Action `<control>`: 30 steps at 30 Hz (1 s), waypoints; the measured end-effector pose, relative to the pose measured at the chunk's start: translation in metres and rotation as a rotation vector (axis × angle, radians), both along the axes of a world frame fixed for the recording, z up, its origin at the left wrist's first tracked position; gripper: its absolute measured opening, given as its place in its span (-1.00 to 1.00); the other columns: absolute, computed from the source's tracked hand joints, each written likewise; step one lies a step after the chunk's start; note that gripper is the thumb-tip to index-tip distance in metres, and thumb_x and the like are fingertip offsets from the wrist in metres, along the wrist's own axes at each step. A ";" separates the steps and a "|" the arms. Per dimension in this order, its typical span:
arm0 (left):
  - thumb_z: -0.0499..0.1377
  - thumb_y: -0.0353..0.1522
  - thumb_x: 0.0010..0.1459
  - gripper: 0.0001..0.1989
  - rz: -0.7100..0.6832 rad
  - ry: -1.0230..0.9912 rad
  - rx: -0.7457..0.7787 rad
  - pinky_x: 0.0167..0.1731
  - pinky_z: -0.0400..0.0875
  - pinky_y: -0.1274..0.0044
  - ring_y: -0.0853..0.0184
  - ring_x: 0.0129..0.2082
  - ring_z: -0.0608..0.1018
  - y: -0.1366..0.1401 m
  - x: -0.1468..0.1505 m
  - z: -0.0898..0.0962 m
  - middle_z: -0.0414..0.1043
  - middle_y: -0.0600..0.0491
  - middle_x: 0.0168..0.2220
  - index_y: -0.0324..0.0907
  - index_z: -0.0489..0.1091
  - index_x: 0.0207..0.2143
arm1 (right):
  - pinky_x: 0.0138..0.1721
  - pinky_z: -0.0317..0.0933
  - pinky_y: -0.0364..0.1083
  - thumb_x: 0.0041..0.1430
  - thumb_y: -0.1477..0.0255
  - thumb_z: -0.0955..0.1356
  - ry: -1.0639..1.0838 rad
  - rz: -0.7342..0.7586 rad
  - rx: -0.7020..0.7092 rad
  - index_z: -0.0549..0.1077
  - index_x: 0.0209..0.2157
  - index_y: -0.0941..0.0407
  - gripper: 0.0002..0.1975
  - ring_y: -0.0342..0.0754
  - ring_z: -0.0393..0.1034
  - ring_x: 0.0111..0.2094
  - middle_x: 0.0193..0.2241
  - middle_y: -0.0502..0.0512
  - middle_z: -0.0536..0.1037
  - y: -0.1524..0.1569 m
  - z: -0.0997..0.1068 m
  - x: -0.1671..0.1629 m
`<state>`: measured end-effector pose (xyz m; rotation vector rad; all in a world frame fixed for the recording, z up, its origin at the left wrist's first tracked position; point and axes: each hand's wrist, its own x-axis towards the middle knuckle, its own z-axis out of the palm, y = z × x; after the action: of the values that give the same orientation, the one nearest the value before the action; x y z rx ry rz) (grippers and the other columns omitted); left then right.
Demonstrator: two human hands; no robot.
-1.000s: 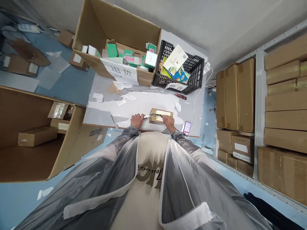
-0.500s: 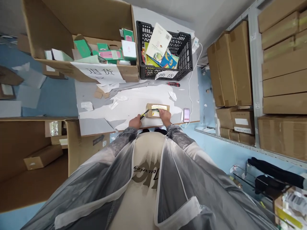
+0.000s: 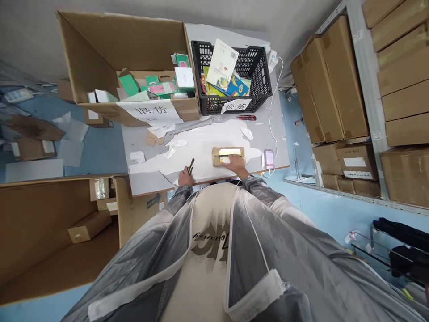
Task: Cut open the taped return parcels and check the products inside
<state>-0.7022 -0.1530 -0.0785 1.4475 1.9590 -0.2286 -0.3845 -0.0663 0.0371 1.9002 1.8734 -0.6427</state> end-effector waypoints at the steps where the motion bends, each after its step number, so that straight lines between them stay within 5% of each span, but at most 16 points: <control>1: 0.13 -0.37 0.53 -0.18 0.005 -0.002 0.005 0.29 0.53 0.20 -0.16 0.37 0.57 0.005 0.000 0.000 0.47 -0.49 0.41 -0.32 0.13 0.75 | 0.41 0.41 0.06 0.54 -0.16 0.57 0.010 0.045 -0.013 0.64 0.46 0.10 -0.23 0.33 0.59 0.40 0.38 0.42 0.71 -0.004 0.000 0.003; 6: 0.16 -0.18 0.58 -0.18 0.001 0.027 0.114 0.44 0.44 -0.02 -0.32 0.54 0.44 0.038 0.014 0.022 0.35 -0.61 0.56 -0.40 0.19 0.73 | 0.49 0.32 0.06 0.50 0.12 0.67 0.030 0.169 -0.062 0.53 0.51 0.19 -0.24 0.31 0.51 0.46 0.42 0.47 0.65 -0.012 -0.003 0.014; 11: 0.10 -0.05 0.67 -0.10 -0.395 -0.298 0.363 0.65 0.23 0.10 -0.14 0.74 0.22 0.089 0.057 0.062 0.15 -0.48 0.74 -0.38 0.05 0.79 | 0.42 0.38 0.07 0.51 0.24 0.67 0.041 0.141 -0.060 0.56 0.43 0.17 -0.37 0.30 0.55 0.41 0.41 0.44 0.66 -0.007 -0.006 0.008; 14: 0.17 -0.05 0.64 -0.08 -0.560 -0.352 0.338 0.65 0.22 0.11 -0.20 0.67 0.33 0.111 0.086 0.074 0.25 -0.49 0.69 -0.41 0.10 0.78 | 0.34 0.43 0.06 0.49 0.24 0.69 0.042 0.140 -0.042 0.57 0.40 0.16 -0.38 0.31 0.59 0.36 0.35 0.43 0.70 -0.006 -0.008 0.003; 19: 0.17 -0.08 0.65 -0.12 -0.639 -0.229 0.250 0.57 0.32 0.08 -0.29 0.60 0.41 0.115 0.109 0.074 0.32 -0.57 0.64 -0.45 0.15 0.76 | 0.21 0.47 0.04 0.48 0.27 0.69 0.028 0.123 -0.028 0.56 0.39 0.12 -0.39 0.31 0.61 0.30 0.28 0.42 0.74 -0.011 -0.008 -0.005; 26: 0.05 0.17 0.67 0.03 -0.700 -0.177 0.214 0.50 0.42 0.07 -0.34 0.64 0.35 0.128 0.090 0.072 0.19 -0.58 0.72 -0.44 0.11 0.79 | 0.20 0.39 0.05 0.65 0.35 0.52 0.105 0.116 0.049 0.57 0.39 0.14 -0.59 0.32 0.54 0.28 0.25 0.41 0.74 -0.029 -0.007 -0.009; 30: 0.03 0.17 0.67 0.00 -0.723 -0.120 0.137 0.40 0.49 0.10 -0.34 0.52 0.48 0.145 0.091 0.073 0.36 -0.57 0.63 -0.42 0.20 0.76 | 0.23 0.33 0.09 0.75 0.43 0.31 0.142 0.151 0.065 0.65 0.29 0.13 -0.68 0.31 0.51 0.23 0.15 0.39 0.75 -0.039 -0.011 -0.012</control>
<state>-0.6108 -0.0085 -0.0051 2.1624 1.3068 -0.3172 -0.3967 -0.1053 0.0261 1.7710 2.1267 -0.6907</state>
